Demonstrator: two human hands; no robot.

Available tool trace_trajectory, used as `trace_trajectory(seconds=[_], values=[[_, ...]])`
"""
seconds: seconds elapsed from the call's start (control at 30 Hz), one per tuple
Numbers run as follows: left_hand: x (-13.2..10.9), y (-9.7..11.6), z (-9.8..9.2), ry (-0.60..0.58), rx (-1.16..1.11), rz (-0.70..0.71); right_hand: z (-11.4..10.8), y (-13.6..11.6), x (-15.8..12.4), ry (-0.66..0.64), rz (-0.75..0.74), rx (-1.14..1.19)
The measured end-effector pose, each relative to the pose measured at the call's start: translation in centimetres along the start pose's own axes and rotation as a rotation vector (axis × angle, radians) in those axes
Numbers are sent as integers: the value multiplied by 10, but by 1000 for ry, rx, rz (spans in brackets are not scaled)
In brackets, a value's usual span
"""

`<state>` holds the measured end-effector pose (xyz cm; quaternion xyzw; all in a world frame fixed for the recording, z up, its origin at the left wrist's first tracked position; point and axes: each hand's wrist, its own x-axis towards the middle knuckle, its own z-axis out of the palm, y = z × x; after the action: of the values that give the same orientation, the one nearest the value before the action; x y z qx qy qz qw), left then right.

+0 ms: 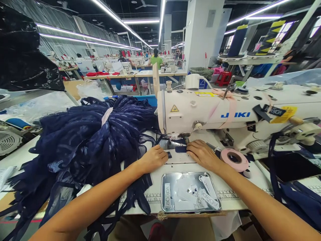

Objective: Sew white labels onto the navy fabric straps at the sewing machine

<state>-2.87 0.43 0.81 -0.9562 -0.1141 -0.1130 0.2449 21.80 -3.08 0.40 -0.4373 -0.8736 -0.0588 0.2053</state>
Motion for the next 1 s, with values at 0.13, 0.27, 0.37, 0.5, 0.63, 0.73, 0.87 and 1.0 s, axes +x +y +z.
trace_trajectory(seconds=[0.13,0.27,0.37,0.5,0.63,0.73,0.87,1.0], values=[[2,-1,1,-8,9,2,-4,-4,-14,4,-28,-116],[2,-1,0,-1,9,2,-2,-7,-11,11,-106,-166],[2,0,0,13,9,-4,-2,-8,-5,15,-190,-237],[3,0,0,33,16,-2,-3,-13,6,5,-358,-385],[2,0,0,18,24,-8,6,-27,21,7,-226,-349],[0,1,1,24,31,-25,21,-37,33,19,12,-139],[-3,2,2,89,63,-62,36,-42,43,24,248,201],[-1,2,4,119,88,-78,40,-41,48,12,370,353]])
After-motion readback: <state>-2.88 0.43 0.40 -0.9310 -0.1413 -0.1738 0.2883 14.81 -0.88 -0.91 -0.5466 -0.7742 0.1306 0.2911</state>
